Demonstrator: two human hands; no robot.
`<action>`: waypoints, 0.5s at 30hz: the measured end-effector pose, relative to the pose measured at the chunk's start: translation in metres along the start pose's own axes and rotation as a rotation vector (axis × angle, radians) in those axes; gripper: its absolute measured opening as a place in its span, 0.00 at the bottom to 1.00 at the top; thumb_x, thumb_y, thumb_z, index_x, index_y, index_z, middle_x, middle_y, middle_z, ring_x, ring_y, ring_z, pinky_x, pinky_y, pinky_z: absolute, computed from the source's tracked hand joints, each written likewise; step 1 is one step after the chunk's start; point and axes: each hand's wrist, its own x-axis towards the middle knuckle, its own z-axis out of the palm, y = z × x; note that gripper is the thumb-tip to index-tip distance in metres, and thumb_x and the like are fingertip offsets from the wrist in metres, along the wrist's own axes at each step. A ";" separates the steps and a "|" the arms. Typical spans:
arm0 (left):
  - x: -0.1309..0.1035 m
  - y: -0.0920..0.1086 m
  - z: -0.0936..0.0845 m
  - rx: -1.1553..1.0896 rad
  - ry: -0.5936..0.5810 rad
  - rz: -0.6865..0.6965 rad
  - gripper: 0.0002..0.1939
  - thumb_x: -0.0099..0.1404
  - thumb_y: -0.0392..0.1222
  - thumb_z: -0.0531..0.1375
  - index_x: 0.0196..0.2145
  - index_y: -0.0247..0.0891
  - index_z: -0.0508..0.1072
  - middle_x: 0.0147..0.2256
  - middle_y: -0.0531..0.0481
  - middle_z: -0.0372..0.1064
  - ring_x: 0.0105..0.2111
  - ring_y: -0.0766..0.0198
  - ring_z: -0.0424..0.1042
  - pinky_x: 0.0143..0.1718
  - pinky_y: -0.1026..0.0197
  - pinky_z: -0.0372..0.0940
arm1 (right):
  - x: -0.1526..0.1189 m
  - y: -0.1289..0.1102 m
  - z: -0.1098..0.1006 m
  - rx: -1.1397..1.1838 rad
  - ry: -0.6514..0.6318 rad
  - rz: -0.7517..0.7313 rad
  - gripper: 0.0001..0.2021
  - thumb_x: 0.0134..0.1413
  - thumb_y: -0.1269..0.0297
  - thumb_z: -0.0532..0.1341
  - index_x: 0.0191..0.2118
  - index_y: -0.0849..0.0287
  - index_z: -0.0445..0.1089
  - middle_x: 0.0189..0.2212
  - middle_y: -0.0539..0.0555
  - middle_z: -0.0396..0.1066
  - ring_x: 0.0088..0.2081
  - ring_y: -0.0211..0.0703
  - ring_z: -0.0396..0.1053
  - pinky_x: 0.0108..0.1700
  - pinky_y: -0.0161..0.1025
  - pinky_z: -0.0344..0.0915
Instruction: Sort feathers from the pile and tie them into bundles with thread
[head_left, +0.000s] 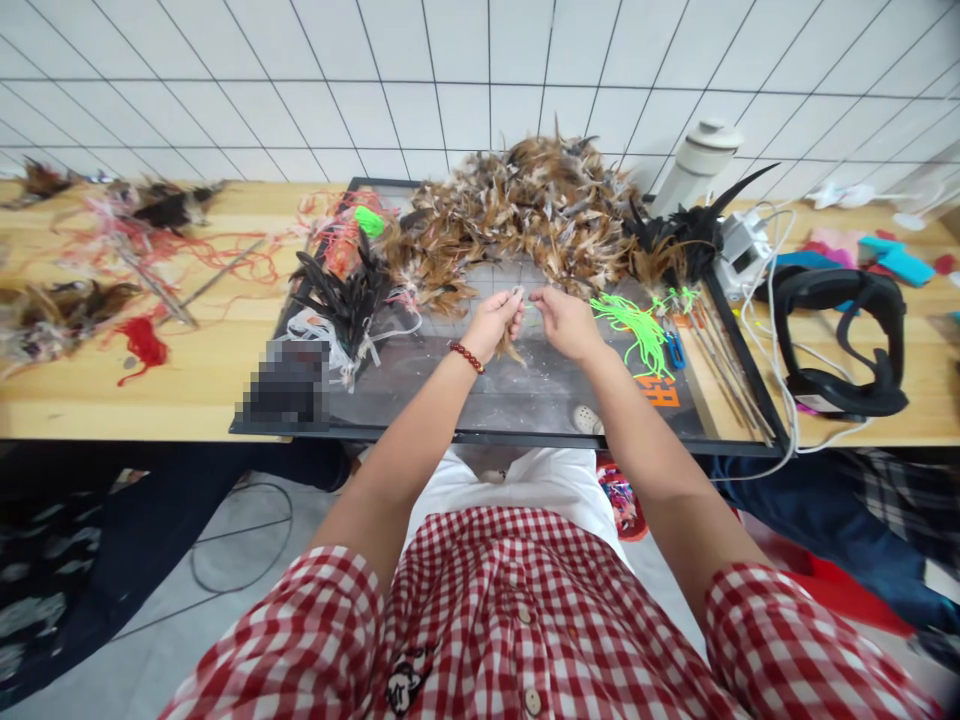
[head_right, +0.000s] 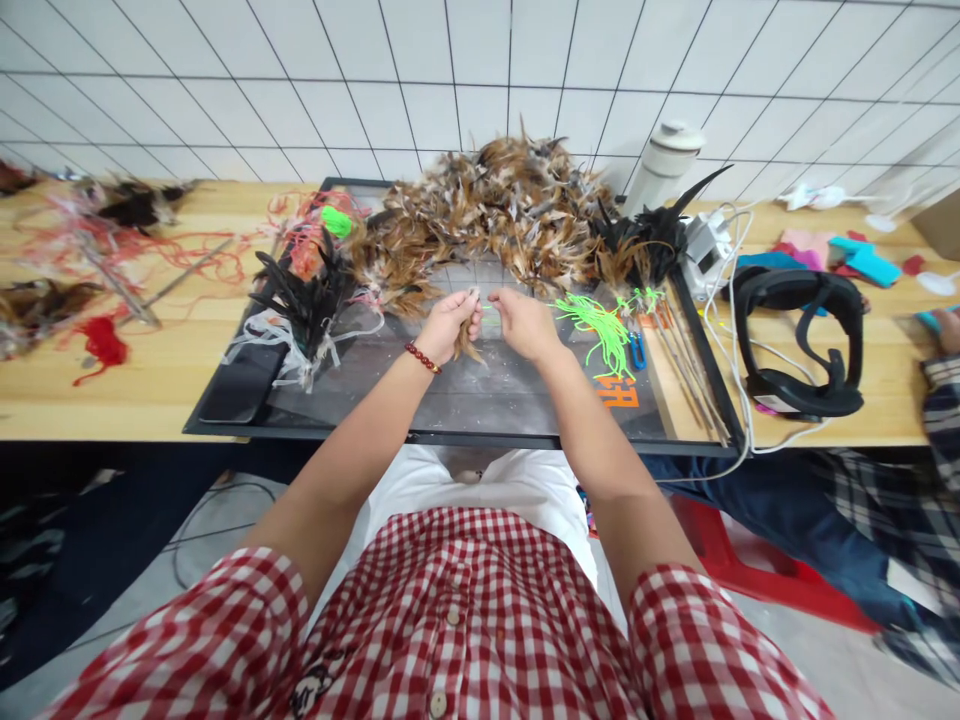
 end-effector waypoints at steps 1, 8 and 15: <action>0.000 0.001 0.000 0.001 0.012 -0.002 0.14 0.71 0.40 0.59 0.27 0.35 0.66 0.19 0.60 0.60 0.15 0.77 0.60 0.18 0.71 0.55 | 0.001 0.002 -0.001 -0.008 -0.020 -0.016 0.17 0.67 0.65 0.48 0.49 0.58 0.72 0.44 0.60 0.77 0.45 0.50 0.73 0.46 0.41 0.64; -0.001 0.004 0.001 0.102 0.110 0.008 0.16 0.70 0.36 0.59 0.23 0.34 0.67 0.17 0.59 0.59 0.12 0.80 0.52 0.15 0.73 0.42 | 0.004 0.009 -0.009 0.062 0.157 -0.002 0.17 0.68 0.64 0.45 0.42 0.59 0.71 0.46 0.64 0.70 0.49 0.52 0.68 0.56 0.51 0.65; -0.009 0.001 0.003 0.317 -0.149 -0.154 0.16 0.68 0.31 0.59 0.21 0.31 0.70 0.16 0.56 0.60 0.12 0.79 0.54 0.14 0.74 0.45 | 0.003 -0.004 -0.006 0.233 0.136 -0.128 0.19 0.70 0.54 0.43 0.38 0.54 0.68 0.48 0.61 0.67 0.52 0.49 0.66 0.58 0.51 0.64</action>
